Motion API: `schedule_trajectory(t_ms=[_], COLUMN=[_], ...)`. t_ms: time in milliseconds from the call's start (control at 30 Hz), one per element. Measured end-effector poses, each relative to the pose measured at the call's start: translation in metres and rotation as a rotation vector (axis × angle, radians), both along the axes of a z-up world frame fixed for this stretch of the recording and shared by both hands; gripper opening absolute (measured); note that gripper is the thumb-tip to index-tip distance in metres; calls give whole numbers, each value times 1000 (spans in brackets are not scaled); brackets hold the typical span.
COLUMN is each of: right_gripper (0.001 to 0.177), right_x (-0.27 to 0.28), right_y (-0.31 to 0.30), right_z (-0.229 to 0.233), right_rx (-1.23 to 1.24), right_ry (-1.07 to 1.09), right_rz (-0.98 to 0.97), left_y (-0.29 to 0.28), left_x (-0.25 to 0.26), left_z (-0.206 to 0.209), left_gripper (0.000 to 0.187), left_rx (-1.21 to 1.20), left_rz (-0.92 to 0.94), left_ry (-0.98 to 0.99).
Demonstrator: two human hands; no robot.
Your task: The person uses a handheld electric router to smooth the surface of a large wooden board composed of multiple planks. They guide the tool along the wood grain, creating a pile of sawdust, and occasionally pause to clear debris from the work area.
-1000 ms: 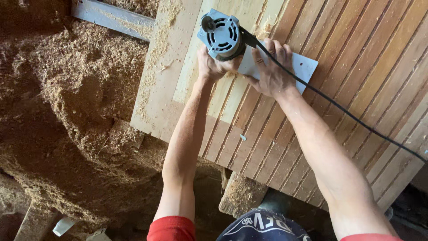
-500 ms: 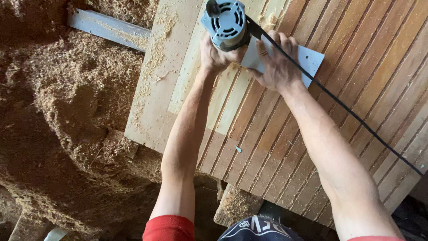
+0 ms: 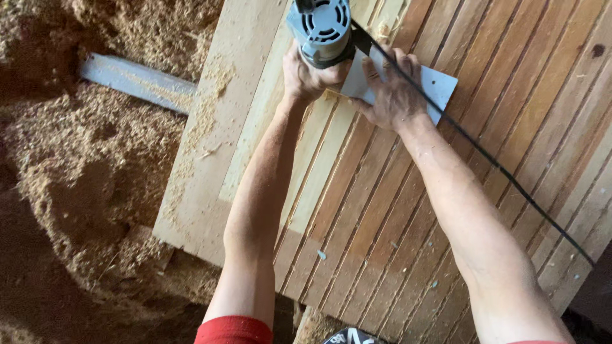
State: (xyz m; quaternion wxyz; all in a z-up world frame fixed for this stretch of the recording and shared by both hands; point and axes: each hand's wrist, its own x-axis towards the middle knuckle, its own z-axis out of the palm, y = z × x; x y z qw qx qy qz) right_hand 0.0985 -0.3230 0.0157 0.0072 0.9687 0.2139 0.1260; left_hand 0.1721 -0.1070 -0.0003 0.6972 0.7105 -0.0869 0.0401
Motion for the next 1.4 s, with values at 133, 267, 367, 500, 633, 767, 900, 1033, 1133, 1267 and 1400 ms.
schedule_trajectory(t_ms=[133,267,367,500,633,767,900,1033,1133,1267,1400], right_gripper=[87,86,87,88,83,84,87,88,82,86,88], right_x=[15,25,32,50,71,90,115,139,157,183,192], right_y=[-12,-19,-25,-37,-51,-64,-75,-89,-105,-122,-126], right_z=[1,0,-6,-12,-13,-14,-16,-15,-13,-22,-32], right_rx=[38,22,17,1,28,-1,-14,-27,129,96,16], right_ry=[77,8,-5,-27,13,-8,-28,-108,65,53,4], right_rz=[16,22,32,43,49,46,39,39,58,60,47], left_y=[-8,-13,-15,-25,-37,-52,-63,-79,-93,-108,-109], left_x=[14,22,29,49,71,90,113,135,158,181,184], left_z=[3,9,5,-4,-11,-13,-5,-1,-2,-7,-9], left_gripper=[69,72,71,71,75,74,69,64,63,64,63], left_rx=[11,18,-12,27,115,-124,11,9,54,48,100], left_rz=[-25,-38,-81,-64,5,-88,-62,-78,-58,-31,-34], left_ry=[40,29,31,-18,-75,-21,-25,-45,-97,-73,-43])
